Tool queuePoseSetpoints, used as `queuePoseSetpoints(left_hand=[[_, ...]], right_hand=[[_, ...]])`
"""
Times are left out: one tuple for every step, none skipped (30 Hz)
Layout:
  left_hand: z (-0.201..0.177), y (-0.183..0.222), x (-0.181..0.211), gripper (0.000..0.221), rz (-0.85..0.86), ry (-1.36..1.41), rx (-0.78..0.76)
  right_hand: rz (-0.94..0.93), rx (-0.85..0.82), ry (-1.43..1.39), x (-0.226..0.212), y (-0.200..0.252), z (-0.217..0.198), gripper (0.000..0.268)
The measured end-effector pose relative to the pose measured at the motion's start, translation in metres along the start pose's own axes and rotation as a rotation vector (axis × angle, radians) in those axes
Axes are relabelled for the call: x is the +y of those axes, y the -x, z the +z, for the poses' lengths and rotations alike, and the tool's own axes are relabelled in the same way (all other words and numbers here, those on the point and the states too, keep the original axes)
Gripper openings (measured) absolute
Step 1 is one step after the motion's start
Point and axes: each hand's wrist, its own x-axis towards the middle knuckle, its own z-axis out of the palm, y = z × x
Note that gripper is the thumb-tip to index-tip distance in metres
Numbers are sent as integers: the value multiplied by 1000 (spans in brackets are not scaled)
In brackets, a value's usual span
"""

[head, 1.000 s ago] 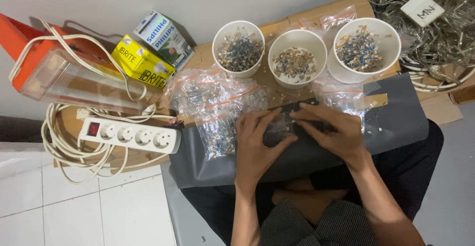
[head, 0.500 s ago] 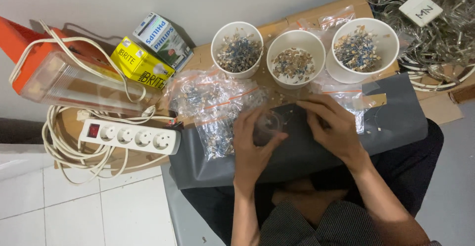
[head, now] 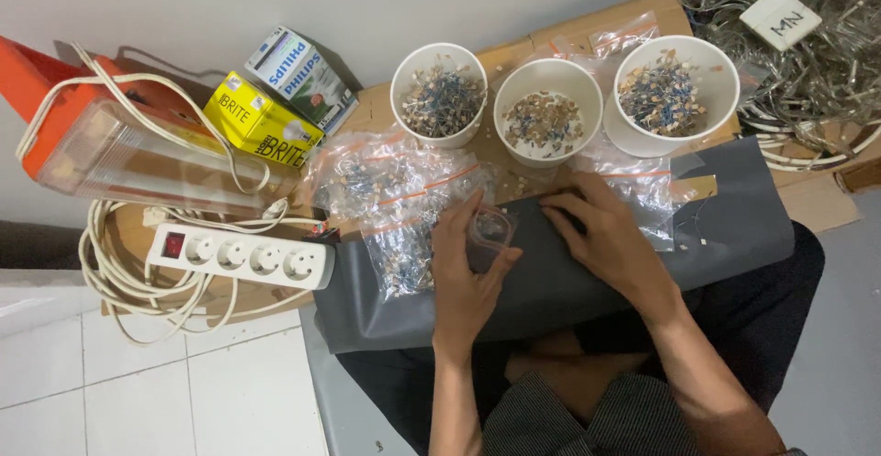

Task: Packing small electronic components into plastic zip-lock bags

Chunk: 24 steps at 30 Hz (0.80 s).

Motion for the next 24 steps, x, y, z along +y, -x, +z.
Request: queuePoseSetpoints(left_hand=[[0, -1, 0, 70, 0, 0, 0], [-1, -1, 1, 69, -9, 1, -4], [-1, -2, 2, 69, -17, 2, -9], [0, -1, 1, 69, -17, 2, -9], [1, 0, 1, 69, -19, 7, -11], [1, 0, 1, 69, -20, 12, -14], [0, -1, 3, 69, -19, 12, -15], [-1, -1, 4, 69, 0, 17, -16], [-2, -2, 5, 68, 20, 23, -18], [-2, -2, 4, 68, 20, 22, -18], [-1, -2, 3, 69, 35, 0, -33], [-1, -2, 2, 69, 50, -23, -47], [-1, -2, 1, 69, 51, -23, -46], [0, -2, 0, 69, 63, -25, -61], [1, -2, 0, 68, 76, -26, -77], [2, -3, 0, 68, 78, -26, -75], [2, -4, 1, 66, 105, -39, -71], [3, -4, 1, 63, 132, -50, -67], [3, -4, 2, 63, 134, -50, -66], [2, -4, 2, 63, 126, -59, -70], [2, -4, 3, 62, 118, -68, -74], [2, -4, 3, 62, 124, -70, -70], [1, -4, 3, 63, 122, -71, -68], [1, -3, 3, 63, 116, -73, -67]], right_hand=[[0, 0, 0, -3, -1, -2, 11], [13, 14, -16, -6, -2, -4, 10], [26, 27, -31, -10, -3, -5, 10], [26, 27, -31, -10, -3, -7, 10], [11, 70, -43, -11, -4, -10, 9], [-3, 115, -54, -12, -4, -12, 8], [-3, 115, -54, -14, -5, -14, 8], [15, 161, -101, -17, -5, -16, 8], [32, 207, -147, -19, -6, -19, 10], [31, 207, -147, -19, -4, -18, 10], [64, 222, -219, -18, -3, -16, 10], [95, 237, -291, -17, -2, -15, 9], [94, 237, -291, -17, -2, -15, 9], [101, 223, -358, -16, -3, -15, 7], [109, 209, -425, -15, -3, -16, 6], [106, 210, -425, -16, -5, -19, 6], [96, 207, -424, -17, -6, -22, 6], [86, 205, -423, -18, -7, -26, 7], [84, 206, -422, -14, -6, -25, 7], [83, 194, -386, -10, -5, -23, 5], [82, 181, -349, -6, -5, -22, 4], [75, 185, -350, -7, -4, -21, 4], [101, 176, -339, -7, -3, -21, 5], [129, 166, -329, -8, -2, -20, 7]])
